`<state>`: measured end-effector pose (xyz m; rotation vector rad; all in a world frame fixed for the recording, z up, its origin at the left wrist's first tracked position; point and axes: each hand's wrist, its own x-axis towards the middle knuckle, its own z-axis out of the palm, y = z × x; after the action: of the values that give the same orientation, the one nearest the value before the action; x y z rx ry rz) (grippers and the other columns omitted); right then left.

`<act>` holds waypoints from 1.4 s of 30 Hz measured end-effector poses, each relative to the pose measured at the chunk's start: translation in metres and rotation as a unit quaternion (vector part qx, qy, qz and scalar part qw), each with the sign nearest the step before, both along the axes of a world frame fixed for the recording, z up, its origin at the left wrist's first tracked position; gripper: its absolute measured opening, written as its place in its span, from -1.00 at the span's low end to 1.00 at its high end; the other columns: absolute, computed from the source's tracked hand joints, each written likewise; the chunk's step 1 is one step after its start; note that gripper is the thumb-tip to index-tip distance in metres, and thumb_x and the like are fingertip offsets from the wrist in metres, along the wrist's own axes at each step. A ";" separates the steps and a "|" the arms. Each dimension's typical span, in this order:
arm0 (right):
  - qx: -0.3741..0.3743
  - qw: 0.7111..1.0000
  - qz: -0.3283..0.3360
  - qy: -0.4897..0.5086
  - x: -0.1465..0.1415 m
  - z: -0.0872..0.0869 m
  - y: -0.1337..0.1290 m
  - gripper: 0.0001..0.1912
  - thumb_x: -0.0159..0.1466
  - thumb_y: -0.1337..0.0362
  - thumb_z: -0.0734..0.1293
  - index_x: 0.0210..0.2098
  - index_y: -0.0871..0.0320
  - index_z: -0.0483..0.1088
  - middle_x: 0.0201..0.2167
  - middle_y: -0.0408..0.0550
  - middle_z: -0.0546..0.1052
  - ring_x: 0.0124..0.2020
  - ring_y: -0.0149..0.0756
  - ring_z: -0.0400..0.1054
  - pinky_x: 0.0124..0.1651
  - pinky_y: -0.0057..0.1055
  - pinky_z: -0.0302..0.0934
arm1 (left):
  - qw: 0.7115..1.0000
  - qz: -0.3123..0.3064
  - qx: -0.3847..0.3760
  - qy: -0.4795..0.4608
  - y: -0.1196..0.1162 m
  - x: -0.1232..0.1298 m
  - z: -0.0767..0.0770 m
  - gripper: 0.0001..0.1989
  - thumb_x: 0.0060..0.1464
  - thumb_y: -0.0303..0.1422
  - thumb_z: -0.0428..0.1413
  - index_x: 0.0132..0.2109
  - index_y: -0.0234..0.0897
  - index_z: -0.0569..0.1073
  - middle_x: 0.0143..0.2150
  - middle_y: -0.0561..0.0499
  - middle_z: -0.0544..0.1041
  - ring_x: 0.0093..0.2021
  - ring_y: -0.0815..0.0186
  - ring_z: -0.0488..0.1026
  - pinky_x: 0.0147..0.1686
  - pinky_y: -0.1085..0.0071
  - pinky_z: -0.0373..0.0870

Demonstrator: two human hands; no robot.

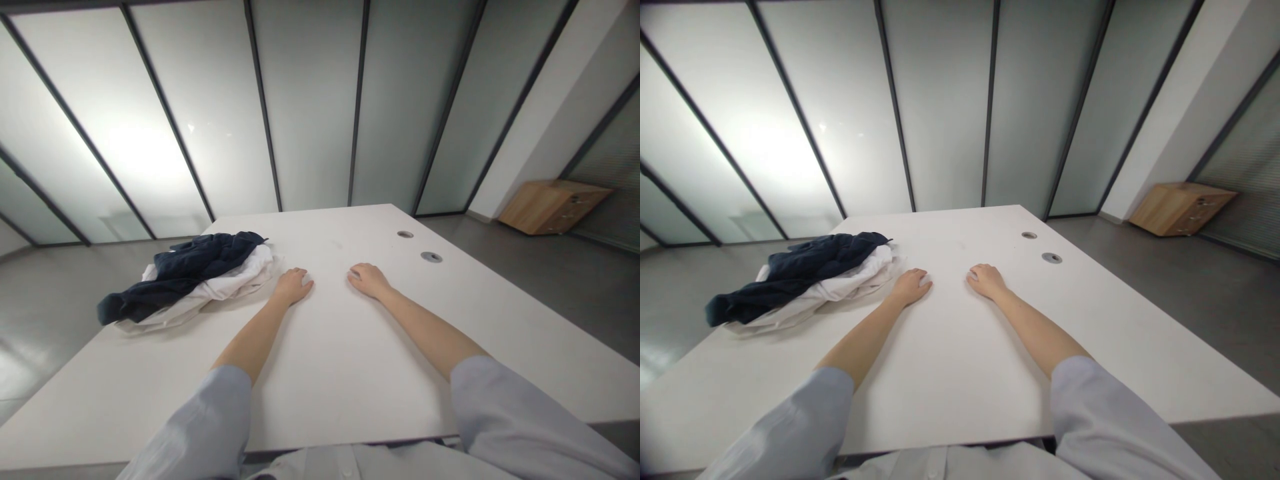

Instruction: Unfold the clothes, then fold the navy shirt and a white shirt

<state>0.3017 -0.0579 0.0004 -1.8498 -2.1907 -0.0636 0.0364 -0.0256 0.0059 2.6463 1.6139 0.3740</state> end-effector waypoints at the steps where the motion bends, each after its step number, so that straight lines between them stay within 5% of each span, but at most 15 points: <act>1: 0.009 1.000 -0.003 0.006 0.000 0.002 -0.001 -0.64 0.32 0.16 0.20 -0.02 0.16 0.48 0.02 0.06 0.52 0.05 -0.12 0.35 0.10 -0.30 0.15 | 1.000 0.001 0.002 -0.013 -0.001 0.000 0.001 -0.56 0.19 -0.14 -0.02 0.10 -0.27 0.43 0.12 -0.16 0.47 0.11 0.11 0.39 0.09 0.25 0.28; 8: 0.040 0.999 -0.019 0.027 0.000 0.003 -0.002 -0.70 0.31 0.22 0.20 -0.13 0.16 0.52 -0.09 0.03 0.57 -0.05 -0.18 0.40 0.01 -0.36 0.16 | 0.996 0.008 0.044 -0.074 -0.003 0.000 0.016 -0.64 0.18 -0.22 0.01 0.04 -0.28 0.47 0.06 -0.14 0.49 0.05 0.14 0.41 0.07 0.27 0.29; 14: 0.030 0.999 -0.005 0.027 0.002 -0.001 -0.001 -0.71 0.32 0.23 0.19 -0.17 0.14 0.53 -0.13 0.02 0.58 -0.10 -0.19 0.41 -0.06 -0.38 0.18 | 0.994 0.043 0.095 -0.022 0.013 -0.018 0.053 -0.59 0.13 -0.20 0.04 0.09 -0.22 0.44 0.11 -0.12 0.45 0.12 0.08 0.32 0.12 0.18 0.22; 18: 0.026 0.999 0.004 0.033 0.000 0.001 -0.003 -0.73 0.31 0.25 0.20 -0.19 0.15 0.52 -0.14 0.04 0.58 -0.11 -0.19 0.41 -0.06 -0.38 0.17 | 0.985 0.117 0.112 0.058 0.034 -0.055 0.090 -0.49 0.07 -0.16 0.06 0.14 -0.24 0.40 0.19 -0.21 0.37 0.23 -0.05 0.19 0.21 0.00 0.03; 22: 0.025 0.999 0.017 0.034 0.001 0.001 -0.003 -0.75 0.30 0.27 0.21 -0.22 0.16 0.52 -0.15 0.04 0.57 -0.12 -0.20 0.40 -0.07 -0.39 0.17 | 0.960 0.249 0.031 0.128 0.054 -0.101 0.115 -0.29 -0.09 -0.05 0.15 0.19 -0.28 0.36 0.28 -0.35 0.24 0.30 -0.29 0.02 0.16 -0.33 -0.13; 27: 0.030 0.999 0.025 0.035 0.004 -0.003 -0.001 -0.75 0.29 0.28 0.21 -0.21 0.19 0.51 -0.20 0.05 0.56 -0.15 -0.22 0.39 -0.09 -0.40 0.16 | 0.936 0.313 -0.104 0.122 0.062 -0.142 0.116 -0.21 -0.19 -0.14 0.23 0.24 -0.22 0.32 0.33 -0.37 0.17 0.27 -0.37 0.09 0.05 -0.28 0.17; 31: 0.024 0.999 0.023 0.038 0.005 -0.004 -0.001 -0.75 0.29 0.26 0.21 -0.22 0.19 0.51 -0.21 0.05 0.55 -0.17 -0.23 0.38 -0.10 -0.39 0.16 | 0.932 0.347 -0.074 0.075 0.059 -0.154 0.114 -0.40 -0.08 -0.25 0.16 0.16 -0.29 0.42 0.26 -0.39 0.28 0.22 -0.30 0.20 0.02 -0.21 0.25; 37: 0.014 0.998 0.020 0.056 0.006 -0.006 0.001 -0.74 0.28 0.26 0.19 -0.24 0.17 0.51 -0.18 0.05 0.55 -0.14 -0.20 0.37 -0.06 -0.37 0.16 | 0.936 0.343 0.081 -0.010 0.061 -0.128 0.148 -0.57 0.04 -0.37 0.00 0.05 -0.38 0.49 0.11 -0.33 0.42 0.12 -0.11 0.30 0.01 0.04 0.31; 42: 0.094 0.981 -0.026 0.167 0.010 -0.005 0.005 -0.69 0.27 0.26 0.14 -0.20 0.17 0.49 -0.16 0.08 0.54 -0.10 -0.13 0.35 0.01 -0.27 0.16 | 0.974 0.107 0.198 -0.009 0.059 -0.043 0.171 -0.57 0.06 -0.46 -0.06 0.06 -0.27 0.49 0.11 -0.15 0.39 0.15 0.01 0.22 0.14 0.09 0.19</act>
<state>0.3113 -0.0526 -0.0047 -1.6755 -1.8430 0.0264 -0.0070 0.0332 0.1767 2.7192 2.0096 0.8036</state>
